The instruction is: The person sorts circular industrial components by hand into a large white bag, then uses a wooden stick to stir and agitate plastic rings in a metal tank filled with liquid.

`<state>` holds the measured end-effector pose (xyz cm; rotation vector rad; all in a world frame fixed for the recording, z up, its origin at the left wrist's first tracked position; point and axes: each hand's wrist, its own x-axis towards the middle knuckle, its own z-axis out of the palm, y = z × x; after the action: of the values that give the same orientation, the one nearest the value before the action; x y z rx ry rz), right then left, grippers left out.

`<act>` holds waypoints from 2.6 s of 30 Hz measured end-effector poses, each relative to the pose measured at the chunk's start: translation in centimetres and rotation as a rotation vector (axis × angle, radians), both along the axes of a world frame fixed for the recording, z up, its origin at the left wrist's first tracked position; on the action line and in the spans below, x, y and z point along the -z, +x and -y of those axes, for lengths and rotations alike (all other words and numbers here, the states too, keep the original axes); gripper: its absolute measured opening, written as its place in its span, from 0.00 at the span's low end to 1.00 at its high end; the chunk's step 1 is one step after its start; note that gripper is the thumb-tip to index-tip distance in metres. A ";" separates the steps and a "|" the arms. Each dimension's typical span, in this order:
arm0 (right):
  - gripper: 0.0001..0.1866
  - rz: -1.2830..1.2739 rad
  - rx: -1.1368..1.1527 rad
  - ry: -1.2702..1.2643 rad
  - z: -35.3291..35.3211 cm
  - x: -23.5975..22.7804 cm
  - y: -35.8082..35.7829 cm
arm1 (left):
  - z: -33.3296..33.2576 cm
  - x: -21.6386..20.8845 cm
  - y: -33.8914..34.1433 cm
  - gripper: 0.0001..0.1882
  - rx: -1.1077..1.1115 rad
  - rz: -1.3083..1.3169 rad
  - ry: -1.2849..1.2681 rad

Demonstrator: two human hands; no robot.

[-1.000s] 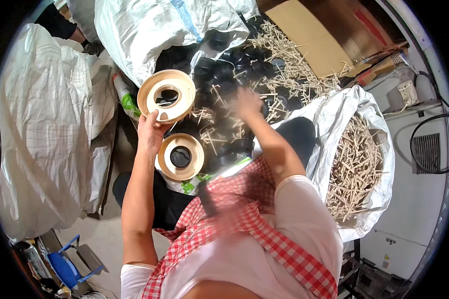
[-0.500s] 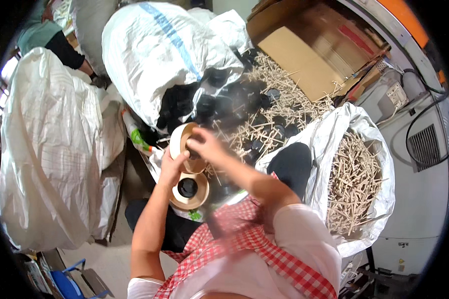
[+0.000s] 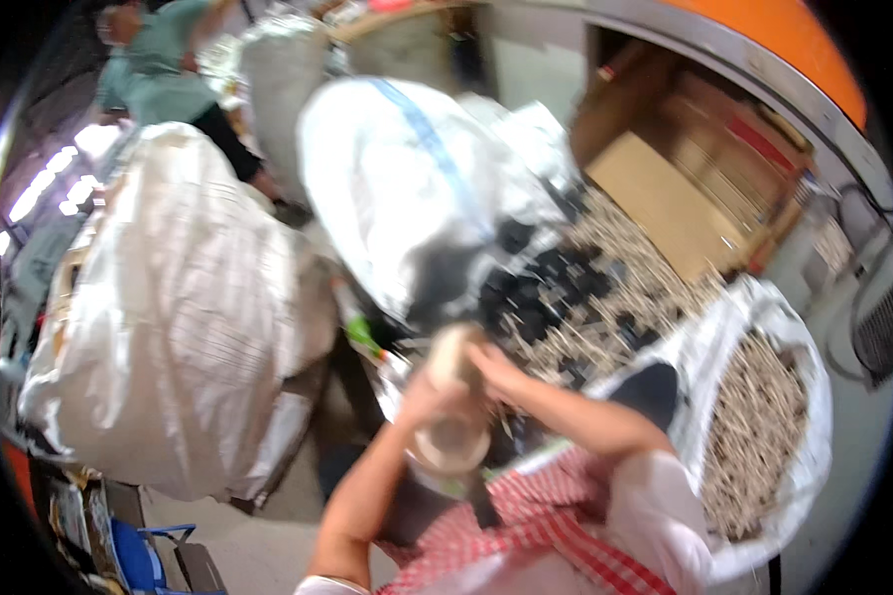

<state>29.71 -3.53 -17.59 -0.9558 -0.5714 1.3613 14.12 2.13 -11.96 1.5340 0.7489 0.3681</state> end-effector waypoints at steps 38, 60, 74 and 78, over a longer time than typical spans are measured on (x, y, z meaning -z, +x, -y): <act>0.34 0.151 -0.207 -0.321 3.3 13.3 -6.0 | -3.5 17.0 -12.5 0.23 -0.328 -0.650 0.251; 0.22 0.937 -0.395 0.259 2.8 -0.8 -5.8 | -12.8 -33.6 -29.7 0.23 -1.066 -0.368 1.327; 0.26 1.988 -0.105 0.022 -8.7 7.6 8.5 | -2.3 -4.9 -8.1 0.21 -0.335 0.052 0.076; 0.26 2.171 -0.170 -0.010 -8.9 10.5 10.2 | -3.8 0.7 -6.4 0.21 -0.222 -0.007 -0.033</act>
<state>39.95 5.38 -28.06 -2.1745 -2.1738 -0.1495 7.72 5.93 -12.61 1.4259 0.9293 0.5126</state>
